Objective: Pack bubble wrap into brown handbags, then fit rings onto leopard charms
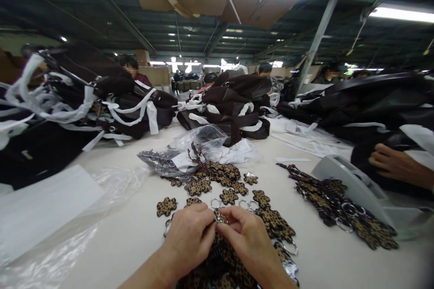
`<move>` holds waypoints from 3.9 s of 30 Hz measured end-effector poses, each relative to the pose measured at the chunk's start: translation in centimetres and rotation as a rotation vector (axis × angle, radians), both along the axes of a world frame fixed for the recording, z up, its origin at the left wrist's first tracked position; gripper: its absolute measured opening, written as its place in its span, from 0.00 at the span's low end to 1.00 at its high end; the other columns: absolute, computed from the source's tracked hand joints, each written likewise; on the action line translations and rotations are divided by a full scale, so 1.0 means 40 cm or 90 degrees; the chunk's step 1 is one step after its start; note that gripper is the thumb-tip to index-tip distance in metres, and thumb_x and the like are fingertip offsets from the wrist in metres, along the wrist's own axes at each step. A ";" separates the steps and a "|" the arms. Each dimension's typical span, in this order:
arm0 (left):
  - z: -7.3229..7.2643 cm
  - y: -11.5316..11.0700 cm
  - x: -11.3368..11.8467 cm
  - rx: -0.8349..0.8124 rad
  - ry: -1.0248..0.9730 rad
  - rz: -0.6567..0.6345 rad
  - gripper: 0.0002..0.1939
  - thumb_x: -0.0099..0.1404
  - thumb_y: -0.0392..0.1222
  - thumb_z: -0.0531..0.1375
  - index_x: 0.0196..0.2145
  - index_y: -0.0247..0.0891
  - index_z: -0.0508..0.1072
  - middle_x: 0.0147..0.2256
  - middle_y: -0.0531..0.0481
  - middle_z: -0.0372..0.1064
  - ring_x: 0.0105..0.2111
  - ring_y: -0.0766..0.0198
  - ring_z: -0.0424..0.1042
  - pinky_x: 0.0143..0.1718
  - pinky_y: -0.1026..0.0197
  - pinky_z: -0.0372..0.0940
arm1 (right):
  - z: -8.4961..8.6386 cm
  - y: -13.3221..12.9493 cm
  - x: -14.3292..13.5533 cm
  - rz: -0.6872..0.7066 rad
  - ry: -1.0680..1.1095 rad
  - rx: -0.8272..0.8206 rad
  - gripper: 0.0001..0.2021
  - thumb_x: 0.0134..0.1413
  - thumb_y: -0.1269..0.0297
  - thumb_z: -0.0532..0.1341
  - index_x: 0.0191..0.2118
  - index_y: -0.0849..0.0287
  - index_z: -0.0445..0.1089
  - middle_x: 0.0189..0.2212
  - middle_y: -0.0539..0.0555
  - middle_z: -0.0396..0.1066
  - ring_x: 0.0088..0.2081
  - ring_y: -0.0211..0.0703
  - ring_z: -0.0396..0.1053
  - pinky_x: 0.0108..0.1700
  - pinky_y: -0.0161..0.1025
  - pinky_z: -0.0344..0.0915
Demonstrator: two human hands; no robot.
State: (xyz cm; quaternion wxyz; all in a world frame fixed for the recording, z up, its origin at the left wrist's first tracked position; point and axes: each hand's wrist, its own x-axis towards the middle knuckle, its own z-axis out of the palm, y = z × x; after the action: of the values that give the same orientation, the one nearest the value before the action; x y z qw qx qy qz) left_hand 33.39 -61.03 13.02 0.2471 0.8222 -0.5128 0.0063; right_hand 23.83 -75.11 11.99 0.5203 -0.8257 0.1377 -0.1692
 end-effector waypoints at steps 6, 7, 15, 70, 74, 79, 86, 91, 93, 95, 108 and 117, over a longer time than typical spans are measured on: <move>-0.004 -0.001 -0.002 -0.007 0.045 -0.015 0.09 0.63 0.36 0.53 0.25 0.39 0.67 0.28 0.49 0.67 0.29 0.62 0.67 0.30 0.61 0.54 | 0.007 -0.005 -0.003 -0.024 0.026 -0.017 0.11 0.50 0.66 0.61 0.39 0.61 0.76 0.30 0.55 0.78 0.27 0.45 0.75 0.33 0.40 0.71; -0.004 -0.002 -0.003 -0.010 0.065 -0.007 0.09 0.62 0.36 0.53 0.24 0.39 0.67 0.27 0.50 0.67 0.29 0.62 0.67 0.30 0.61 0.53 | 0.006 -0.006 -0.003 -0.022 0.022 -0.023 0.11 0.50 0.66 0.61 0.39 0.61 0.76 0.31 0.55 0.77 0.27 0.45 0.75 0.33 0.41 0.71; 0.010 -0.008 0.017 -0.049 0.387 0.040 0.10 0.56 0.40 0.52 0.19 0.38 0.64 0.20 0.56 0.58 0.26 0.65 0.58 0.29 0.63 0.51 | -0.026 -0.001 -0.004 0.004 -0.123 -0.274 0.11 0.56 0.73 0.58 0.43 0.59 0.73 0.31 0.54 0.70 0.31 0.47 0.72 0.35 0.43 0.70; 0.045 0.051 0.071 -0.034 0.656 -0.025 0.03 0.56 0.37 0.53 0.31 0.39 0.63 0.27 0.51 0.73 0.28 0.61 0.73 0.33 0.59 0.65 | 0.021 -0.053 -0.016 -0.016 0.003 0.500 0.25 0.34 0.55 0.79 0.36 0.59 0.70 0.23 0.45 0.73 0.27 0.36 0.75 0.28 0.30 0.70; 0.040 0.068 0.105 -0.069 0.806 -0.057 0.09 0.54 0.36 0.55 0.35 0.36 0.67 0.24 0.52 0.73 0.17 0.69 0.66 0.21 0.67 0.59 | 0.027 -0.055 -0.019 -0.031 -0.008 0.498 0.25 0.33 0.54 0.79 0.36 0.58 0.70 0.23 0.45 0.73 0.27 0.36 0.75 0.28 0.30 0.69; 0.044 0.083 0.131 -0.143 0.981 -0.056 0.18 0.58 0.37 0.60 0.47 0.35 0.68 0.31 0.43 0.77 0.18 0.66 0.71 0.19 0.66 0.63 | 0.024 -0.060 -0.019 -0.028 0.001 0.503 0.26 0.31 0.53 0.79 0.36 0.58 0.70 0.23 0.47 0.74 0.27 0.38 0.76 0.28 0.31 0.70; 0.074 0.072 0.106 -0.341 1.170 -0.248 0.24 0.52 0.30 0.61 0.49 0.29 0.75 0.51 0.31 0.72 0.54 0.48 0.71 0.53 0.47 0.67 | 0.005 -0.065 -0.015 -0.004 0.003 0.505 0.27 0.31 0.52 0.79 0.36 0.58 0.69 0.23 0.46 0.73 0.26 0.37 0.74 0.27 0.30 0.67; 0.087 0.077 0.093 -0.310 1.101 -0.229 0.26 0.49 0.29 0.63 0.48 0.35 0.76 0.52 0.37 0.72 0.52 0.52 0.72 0.51 0.49 0.67 | -0.003 -0.066 -0.011 0.005 -0.010 0.503 0.28 0.31 0.51 0.78 0.36 0.58 0.69 0.22 0.47 0.73 0.26 0.39 0.74 0.26 0.31 0.66; 0.094 0.081 0.094 -0.281 1.038 -0.216 0.13 0.54 0.40 0.64 0.38 0.34 0.78 0.45 0.38 0.76 0.45 0.53 0.75 0.46 0.52 0.69 | -0.007 -0.066 -0.010 0.014 -0.019 0.515 0.28 0.30 0.51 0.79 0.35 0.58 0.69 0.22 0.46 0.72 0.25 0.38 0.74 0.25 0.30 0.65; 0.095 0.087 0.102 -0.192 0.936 -0.184 0.14 0.57 0.50 0.62 0.25 0.34 0.73 0.33 0.41 0.77 0.32 0.58 0.77 0.34 0.58 0.68 | -0.010 -0.066 -0.009 0.015 -0.023 0.524 0.28 0.29 0.51 0.79 0.35 0.58 0.69 0.21 0.45 0.70 0.24 0.38 0.74 0.24 0.29 0.65; 0.080 0.097 0.138 0.055 0.629 0.008 0.13 0.51 0.40 0.56 0.37 0.37 0.70 0.24 0.56 0.65 0.23 0.66 0.63 0.28 0.62 0.59 | 0.010 -0.061 -0.018 0.006 -0.013 0.517 0.25 0.32 0.54 0.79 0.34 0.59 0.70 0.21 0.46 0.72 0.25 0.36 0.74 0.25 0.29 0.67; 0.139 0.062 0.148 -0.117 0.593 -0.016 0.10 0.60 0.47 0.59 0.33 0.38 0.66 0.26 0.58 0.61 0.28 0.66 0.60 0.34 0.63 0.56 | 0.005 -0.022 0.002 0.097 0.017 0.508 0.24 0.29 0.58 0.78 0.31 0.59 0.67 0.17 0.42 0.69 0.21 0.37 0.74 0.21 0.28 0.65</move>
State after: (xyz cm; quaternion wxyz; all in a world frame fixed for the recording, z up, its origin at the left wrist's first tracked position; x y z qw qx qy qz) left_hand 39.31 -58.56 18.56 0.5222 0.7060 -0.3551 -0.3206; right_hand 23.92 -75.98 12.19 0.8090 -0.5691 0.1374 -0.0529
